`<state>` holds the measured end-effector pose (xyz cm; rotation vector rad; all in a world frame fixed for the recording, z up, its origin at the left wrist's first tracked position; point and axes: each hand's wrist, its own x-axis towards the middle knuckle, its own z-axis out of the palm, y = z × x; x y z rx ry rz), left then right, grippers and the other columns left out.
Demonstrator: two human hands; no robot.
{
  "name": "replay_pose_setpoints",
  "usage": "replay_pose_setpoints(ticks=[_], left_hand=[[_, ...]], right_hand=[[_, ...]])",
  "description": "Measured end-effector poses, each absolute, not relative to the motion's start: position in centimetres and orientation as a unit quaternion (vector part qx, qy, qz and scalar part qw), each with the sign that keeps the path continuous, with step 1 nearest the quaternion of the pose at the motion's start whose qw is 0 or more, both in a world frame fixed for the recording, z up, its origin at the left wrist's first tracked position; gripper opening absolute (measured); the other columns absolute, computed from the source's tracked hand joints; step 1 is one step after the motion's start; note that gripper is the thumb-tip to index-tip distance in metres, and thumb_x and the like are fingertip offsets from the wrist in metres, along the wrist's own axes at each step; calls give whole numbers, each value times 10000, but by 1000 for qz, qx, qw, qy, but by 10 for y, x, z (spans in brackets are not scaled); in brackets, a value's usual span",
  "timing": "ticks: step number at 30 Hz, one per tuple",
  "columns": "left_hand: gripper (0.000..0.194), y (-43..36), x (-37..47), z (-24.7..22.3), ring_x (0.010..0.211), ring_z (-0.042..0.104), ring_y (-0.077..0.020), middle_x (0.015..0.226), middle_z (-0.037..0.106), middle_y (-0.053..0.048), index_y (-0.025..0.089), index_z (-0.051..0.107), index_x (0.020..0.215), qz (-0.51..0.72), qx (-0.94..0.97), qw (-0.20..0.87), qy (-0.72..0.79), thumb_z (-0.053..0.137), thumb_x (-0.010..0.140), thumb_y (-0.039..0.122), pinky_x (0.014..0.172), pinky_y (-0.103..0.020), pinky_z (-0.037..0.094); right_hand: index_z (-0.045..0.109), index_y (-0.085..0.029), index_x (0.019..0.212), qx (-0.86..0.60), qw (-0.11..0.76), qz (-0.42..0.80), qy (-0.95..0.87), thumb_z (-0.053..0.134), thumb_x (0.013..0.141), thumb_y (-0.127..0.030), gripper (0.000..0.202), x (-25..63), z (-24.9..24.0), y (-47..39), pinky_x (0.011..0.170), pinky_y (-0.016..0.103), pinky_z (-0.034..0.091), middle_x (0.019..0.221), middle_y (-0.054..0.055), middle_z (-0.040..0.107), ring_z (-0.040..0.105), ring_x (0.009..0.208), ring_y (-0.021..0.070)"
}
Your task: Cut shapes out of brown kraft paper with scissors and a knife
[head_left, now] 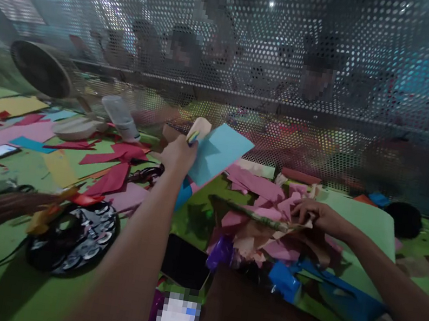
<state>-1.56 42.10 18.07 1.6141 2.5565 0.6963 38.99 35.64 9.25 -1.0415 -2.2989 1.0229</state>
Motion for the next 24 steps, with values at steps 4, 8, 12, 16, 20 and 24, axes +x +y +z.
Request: replay_pose_setpoints(ticks=[4,8,12,16,20,24], left_hand=[[366,421,3,170,1062,644,-401,1104,682,-228,155,601,1204,184,542,-36,819,504,935,383,871,-493,473],[503,418,27,153,1199,563,-371,1300,592,-220,220,415,1476,141,621,-146,757,410,974,248,947,-490,432],[599,412,67,129,1489,243,-304,1597,351,-99,357,342,1534,88,807,-146,565,318,977,138,1168,-539,194],[533,408,105,106,1426,376,-342,1572,412,-68,415,333,1527,-1,854,21,520,386,997,401,1146,-597,247],[675,417,112,97,1269,542,-404,1448,544,-146,349,412,1494,-51,819,66,567,415,907,683,998,-622,424],[552,432,98,98,1237,567,-386,1378,592,-149,304,576,1362,-76,805,57,586,515,901,603,959,-547,476]], right_hand=[[640,-209,607,-396,199,394,-805,585,604,-135,92,399,81,349,1007,486,408,989,96,743,594,1149,309],[639,-210,605,-407,201,391,-801,540,581,-114,140,400,75,346,1007,483,410,982,90,742,583,1171,299],[649,-217,611,-407,202,389,-801,492,539,-87,215,400,75,345,1023,475,392,972,68,741,581,1167,284],[657,-216,624,-416,203,379,-801,500,536,-79,226,401,72,346,940,431,441,879,48,714,626,957,253],[669,-220,630,-399,208,380,-808,519,563,-64,227,403,68,348,952,434,439,816,37,702,624,933,248],[681,-216,631,-393,211,391,-805,536,584,-64,215,402,68,349,1010,464,405,950,57,737,598,1114,279]])
